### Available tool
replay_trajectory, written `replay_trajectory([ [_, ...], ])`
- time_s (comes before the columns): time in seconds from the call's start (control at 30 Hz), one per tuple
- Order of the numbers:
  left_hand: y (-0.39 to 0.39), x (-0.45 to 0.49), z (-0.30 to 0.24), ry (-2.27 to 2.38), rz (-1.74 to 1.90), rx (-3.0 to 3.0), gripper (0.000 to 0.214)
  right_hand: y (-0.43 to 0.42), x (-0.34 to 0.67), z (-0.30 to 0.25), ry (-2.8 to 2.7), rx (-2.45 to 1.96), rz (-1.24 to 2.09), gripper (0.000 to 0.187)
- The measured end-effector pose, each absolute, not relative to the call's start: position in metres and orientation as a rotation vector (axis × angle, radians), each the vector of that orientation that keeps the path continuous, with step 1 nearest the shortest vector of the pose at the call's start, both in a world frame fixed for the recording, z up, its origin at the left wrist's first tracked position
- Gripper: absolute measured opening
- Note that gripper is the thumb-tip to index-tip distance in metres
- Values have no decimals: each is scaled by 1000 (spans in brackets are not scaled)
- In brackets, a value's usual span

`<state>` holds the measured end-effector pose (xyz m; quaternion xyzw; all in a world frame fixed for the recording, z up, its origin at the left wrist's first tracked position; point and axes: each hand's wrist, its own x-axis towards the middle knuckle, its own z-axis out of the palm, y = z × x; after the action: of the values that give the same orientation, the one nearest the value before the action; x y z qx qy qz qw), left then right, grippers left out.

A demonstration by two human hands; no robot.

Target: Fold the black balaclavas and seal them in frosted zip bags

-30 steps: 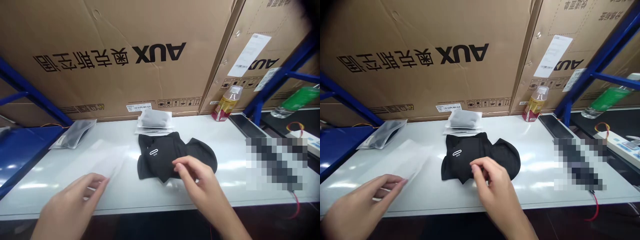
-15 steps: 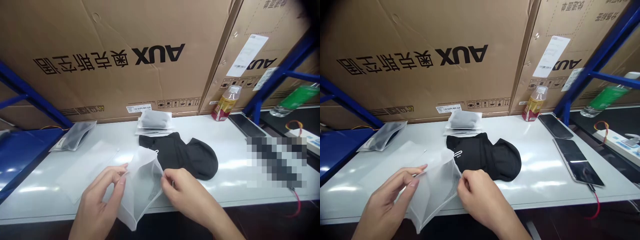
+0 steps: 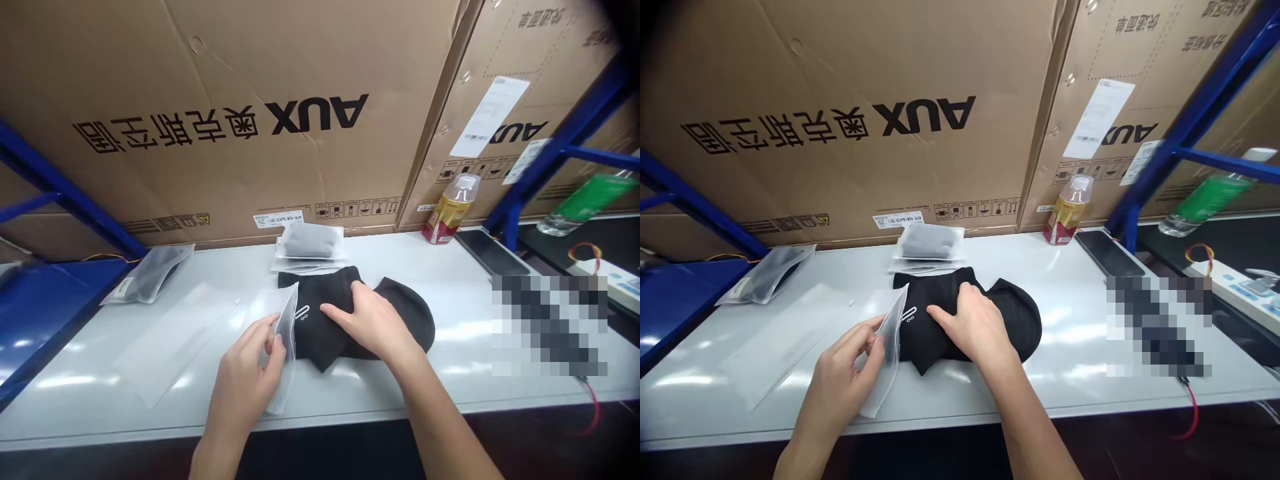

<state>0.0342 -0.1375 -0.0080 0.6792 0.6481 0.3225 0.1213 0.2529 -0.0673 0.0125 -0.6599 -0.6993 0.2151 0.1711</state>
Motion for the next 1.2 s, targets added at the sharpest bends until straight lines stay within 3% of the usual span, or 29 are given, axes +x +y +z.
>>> replay_trajectory([
  [0.17,-137,36,-11,1854,913,1993,27,-81,235,12,-1754,-1648,867,37],
  [0.4,-138,36,-13,1857,939,1971,29,-68,265,3,-1148,-1261,1341,66],
  [0.6,-136,46,-11,1764,988,1940,24,-80,254,-3,-794,-954,1719,56],
  [0.73,-133,45,-15,1727,1092,1843,18,-96,229,-21,-977,-1100,1591,60],
  [0.93,-135,37,-28,1803,1401,1593,29,-105,237,-8,-1592,-1486,1270,67],
  [1.2,-142,37,-18,1762,1138,1834,28,-88,234,-15,-1500,-1338,1370,73],
])
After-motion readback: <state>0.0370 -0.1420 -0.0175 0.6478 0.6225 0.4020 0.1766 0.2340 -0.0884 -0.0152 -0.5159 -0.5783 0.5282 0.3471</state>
